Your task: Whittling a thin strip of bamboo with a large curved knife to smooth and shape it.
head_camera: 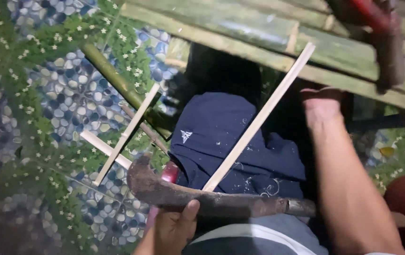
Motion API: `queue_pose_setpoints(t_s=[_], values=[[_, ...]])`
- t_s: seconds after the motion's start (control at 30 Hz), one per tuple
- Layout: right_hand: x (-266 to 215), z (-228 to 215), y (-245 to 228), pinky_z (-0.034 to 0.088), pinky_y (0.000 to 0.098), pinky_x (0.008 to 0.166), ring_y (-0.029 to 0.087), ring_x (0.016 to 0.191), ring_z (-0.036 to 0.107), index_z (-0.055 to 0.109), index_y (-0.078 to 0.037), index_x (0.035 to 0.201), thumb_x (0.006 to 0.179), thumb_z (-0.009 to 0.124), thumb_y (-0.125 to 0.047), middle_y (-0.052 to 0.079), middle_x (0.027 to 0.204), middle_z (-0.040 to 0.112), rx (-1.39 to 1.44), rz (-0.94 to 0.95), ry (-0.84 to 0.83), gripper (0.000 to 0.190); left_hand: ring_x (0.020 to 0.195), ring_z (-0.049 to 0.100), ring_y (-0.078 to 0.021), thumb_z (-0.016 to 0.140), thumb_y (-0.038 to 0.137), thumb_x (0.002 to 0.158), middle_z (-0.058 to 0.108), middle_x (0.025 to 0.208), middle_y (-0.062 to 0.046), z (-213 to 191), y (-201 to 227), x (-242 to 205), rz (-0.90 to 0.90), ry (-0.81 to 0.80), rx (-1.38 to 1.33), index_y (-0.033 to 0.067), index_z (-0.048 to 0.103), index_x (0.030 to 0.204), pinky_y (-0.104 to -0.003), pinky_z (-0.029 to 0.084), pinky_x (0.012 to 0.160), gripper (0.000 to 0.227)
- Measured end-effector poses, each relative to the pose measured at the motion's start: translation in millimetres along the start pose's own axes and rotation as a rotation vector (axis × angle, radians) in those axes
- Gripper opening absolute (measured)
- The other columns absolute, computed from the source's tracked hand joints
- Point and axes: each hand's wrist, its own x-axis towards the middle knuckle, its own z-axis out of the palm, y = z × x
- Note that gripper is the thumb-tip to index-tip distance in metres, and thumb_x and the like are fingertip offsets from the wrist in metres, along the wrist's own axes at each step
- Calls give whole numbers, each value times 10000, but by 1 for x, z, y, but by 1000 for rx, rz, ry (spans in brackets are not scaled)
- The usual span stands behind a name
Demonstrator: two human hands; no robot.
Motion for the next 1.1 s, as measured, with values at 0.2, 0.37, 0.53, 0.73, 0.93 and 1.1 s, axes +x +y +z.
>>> queue_pose_setpoints(t_s=[0.2, 0.37, 0.53, 0.73, 0.93, 1.1], values=[[-22, -20, 12, 311, 307, 588, 198, 721, 352, 269, -72, 852, 663, 334, -10, 63, 841, 340, -173, 59, -106, 209, 476, 616, -104, 380, 530, 797, 526, 365, 4, -2, -13, -3, -27, 55, 311, 77, 495, 340, -214, 466, 693, 653], [-54, -31, 31, 380, 314, 664, 215, 777, 435, 364, -60, 909, 718, 345, -38, 94, 893, 428, -342, 123, -212, 192, 668, 621, -173, 396, 653, 732, 586, 535, 16, -2, -28, 1, -314, -22, 272, 141, 568, 459, -310, 443, 774, 605], [-82, -52, 25, 448, 320, 741, 230, 834, 517, 459, -50, 966, 773, 356, -66, 122, 945, 516, -484, 142, -282, 219, 1018, 576, -113, 354, 625, 708, 694, 801, 74, 3, -35, 1, -267, -30, 393, 216, 716, 705, -244, 383, 926, 547], [-185, -44, 31, 468, 350, 792, 268, 861, 581, 561, 28, 1005, 817, 400, -165, 171, 969, 602, -836, 219, -553, 315, 907, 623, -164, 347, 655, 714, 654, 719, -4, -2, -12, -29, -358, -40, 318, 198, 683, 750, -248, 386, 835, 569], [-279, -73, -29, 464, 262, 642, 128, 693, 626, 637, -93, 891, 789, 492, -362, 32, 768, 705, -1523, -130, -1299, 322, 506, 553, -220, 568, 259, 823, 589, 594, -59, -4, -71, -15, 1025, 330, 961, 219, 463, 1153, -331, 430, 430, 349], [-289, -98, -20, 541, 182, 565, 5, 928, 645, 607, -254, 1024, 665, 673, -380, -130, 1062, 676, -1950, -404, -1035, 386, 463, 505, -162, 571, 141, 873, 566, 641, -47, -6, -41, -17, 1328, 268, 961, 20, 332, 1281, -292, 438, 419, 488]])
